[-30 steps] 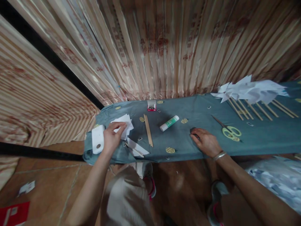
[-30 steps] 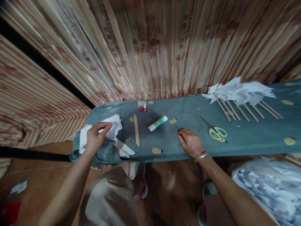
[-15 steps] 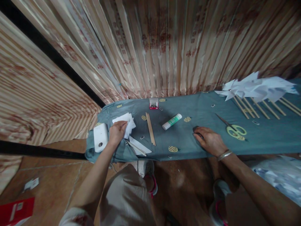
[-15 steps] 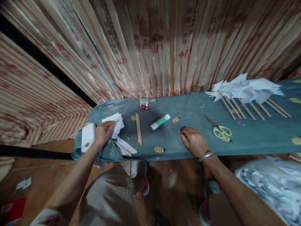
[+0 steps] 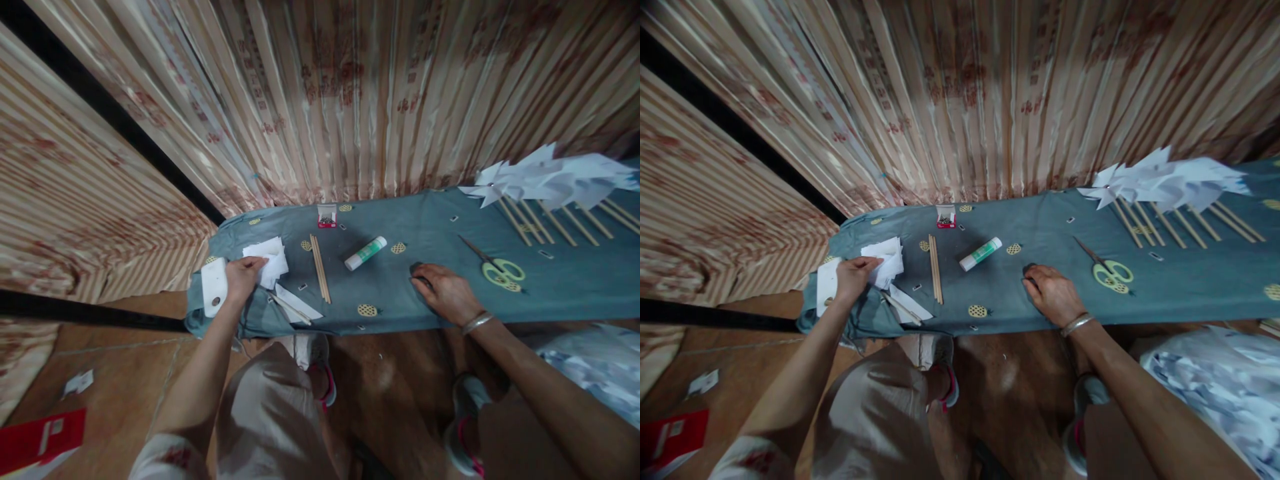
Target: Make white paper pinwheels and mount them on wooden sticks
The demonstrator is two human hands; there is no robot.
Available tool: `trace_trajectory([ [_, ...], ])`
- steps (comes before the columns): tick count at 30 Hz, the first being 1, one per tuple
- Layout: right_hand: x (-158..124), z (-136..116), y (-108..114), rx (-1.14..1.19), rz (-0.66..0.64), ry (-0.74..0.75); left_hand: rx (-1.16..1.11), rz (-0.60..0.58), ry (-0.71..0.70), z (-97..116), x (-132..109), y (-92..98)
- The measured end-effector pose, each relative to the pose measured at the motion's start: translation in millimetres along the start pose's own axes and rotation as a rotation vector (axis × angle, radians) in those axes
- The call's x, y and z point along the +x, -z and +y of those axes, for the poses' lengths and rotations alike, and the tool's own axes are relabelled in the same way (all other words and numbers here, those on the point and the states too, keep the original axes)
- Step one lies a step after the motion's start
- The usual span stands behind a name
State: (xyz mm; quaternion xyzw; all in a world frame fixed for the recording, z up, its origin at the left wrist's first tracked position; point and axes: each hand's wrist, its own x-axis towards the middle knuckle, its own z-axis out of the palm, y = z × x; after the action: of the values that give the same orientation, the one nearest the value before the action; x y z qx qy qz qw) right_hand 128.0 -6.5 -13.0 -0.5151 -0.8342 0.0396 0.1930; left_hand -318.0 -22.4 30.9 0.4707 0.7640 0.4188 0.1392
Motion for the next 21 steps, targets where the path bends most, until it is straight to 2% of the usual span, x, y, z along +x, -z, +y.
trace_trajectory([
  [6, -1, 3, -2, 0.012, 0.020, 0.020, -0.049, -0.006, 0.046, 3, -4, 5.3],
  [10, -2, 4, -3, 0.040, 0.047, 0.017, -0.070, 0.044, 0.055, 6, -5, 7.7],
  [12, -3, 3, -3, 0.049, 0.049, 0.010, -0.082, 0.086, 0.042, 16, -7, 12.7],
  [15, -5, 0, 1, 0.076, 0.056, 0.011, -0.129, 0.151, -0.033, 50, -21, 19.4],
  [17, -7, -2, 7, 0.100, 0.085, 0.014, -0.174, 0.132, -0.134, 81, -42, 14.0],
  [19, -10, -5, 15, 0.121, 0.137, 0.008, -0.194, 0.009, -0.304, 110, -70, -5.8],
  [21, -14, -5, 23, 0.136, 0.191, -0.013, -0.208, -0.208, -0.520, 130, -99, -39.5],
])
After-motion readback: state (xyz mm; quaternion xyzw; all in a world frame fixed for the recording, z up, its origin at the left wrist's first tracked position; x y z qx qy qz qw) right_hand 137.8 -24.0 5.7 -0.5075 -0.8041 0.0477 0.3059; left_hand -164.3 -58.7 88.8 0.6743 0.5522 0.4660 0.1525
